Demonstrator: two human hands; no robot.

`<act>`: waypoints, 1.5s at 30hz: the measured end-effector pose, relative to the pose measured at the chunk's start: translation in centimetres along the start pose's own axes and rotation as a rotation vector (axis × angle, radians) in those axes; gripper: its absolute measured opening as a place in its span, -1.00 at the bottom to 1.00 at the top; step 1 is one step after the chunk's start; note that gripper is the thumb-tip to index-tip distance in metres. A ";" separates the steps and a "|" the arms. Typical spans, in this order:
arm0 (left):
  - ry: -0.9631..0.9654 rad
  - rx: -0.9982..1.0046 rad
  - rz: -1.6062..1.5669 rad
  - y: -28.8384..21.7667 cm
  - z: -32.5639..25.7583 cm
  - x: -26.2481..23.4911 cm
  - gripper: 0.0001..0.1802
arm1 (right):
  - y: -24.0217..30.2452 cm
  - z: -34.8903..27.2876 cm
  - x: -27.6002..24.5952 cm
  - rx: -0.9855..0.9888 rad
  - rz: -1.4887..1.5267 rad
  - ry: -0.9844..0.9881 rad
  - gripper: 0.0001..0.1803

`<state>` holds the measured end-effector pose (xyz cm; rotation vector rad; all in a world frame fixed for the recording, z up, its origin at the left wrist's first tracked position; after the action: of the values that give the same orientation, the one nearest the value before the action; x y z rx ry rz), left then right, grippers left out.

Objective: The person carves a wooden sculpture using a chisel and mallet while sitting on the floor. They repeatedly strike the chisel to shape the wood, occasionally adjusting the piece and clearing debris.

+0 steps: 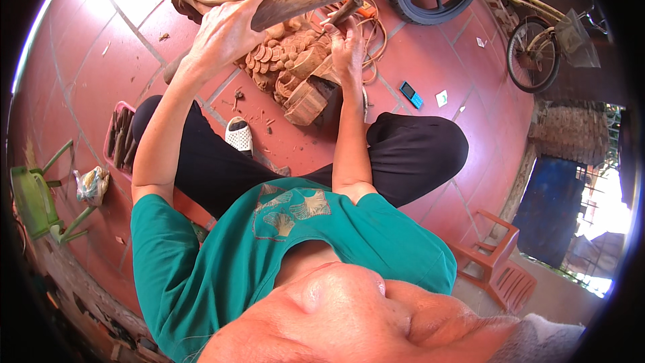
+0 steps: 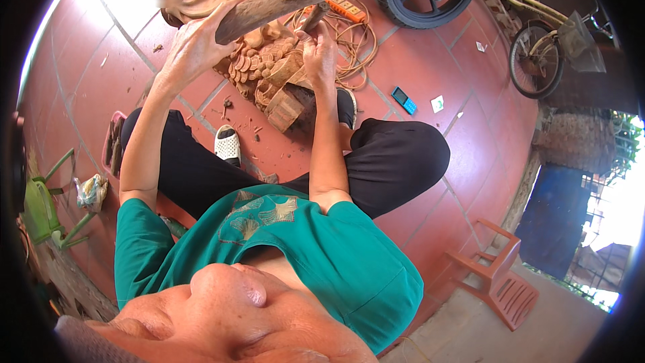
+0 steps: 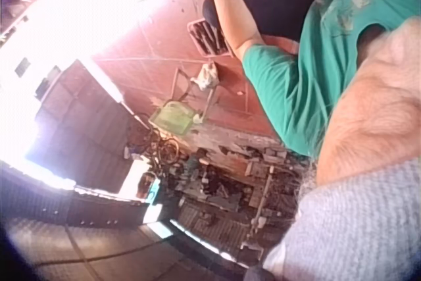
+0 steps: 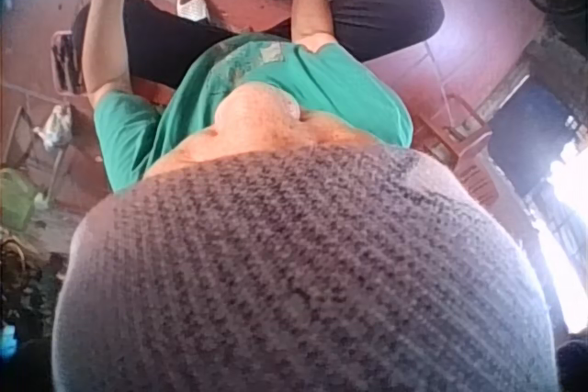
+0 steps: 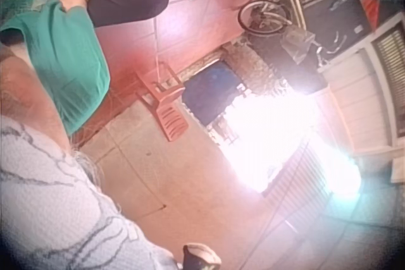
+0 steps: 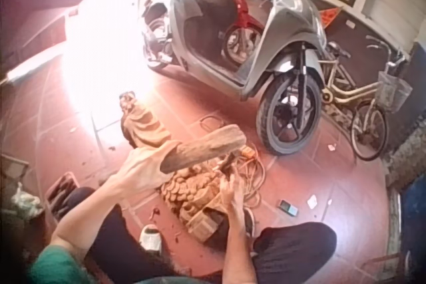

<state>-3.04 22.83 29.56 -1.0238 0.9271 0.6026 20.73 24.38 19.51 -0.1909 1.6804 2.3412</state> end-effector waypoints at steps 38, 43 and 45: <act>-0.070 -0.019 -0.239 -0.5 0.4 -1.1 -0.24 | 1.3 -0.3 1.7 -0.136 -0.234 0.097 -0.76; -0.006 0.027 -0.091 -0.1 0.8 0.3 -0.23 | 0.1 -0.4 1.4 -0.099 -0.218 0.088 -0.76; 0.037 -0.007 -0.120 -0.2 0.8 0.5 -0.24 | -0.5 -0.2 1.1 -0.077 -0.198 0.063 -0.78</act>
<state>-2.34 23.45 29.37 -1.0916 0.8897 0.4888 19.77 24.47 18.65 -0.4300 1.5225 2.2745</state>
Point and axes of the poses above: each hand's wrist, its own z-axis towards the middle knuckle, its own x-axis out of the palm, y = z × x, the point moved 5 cm from there along z, towards the middle knuckle, and after that the axes turned 6 degrees about y, right-handed, at the moved point
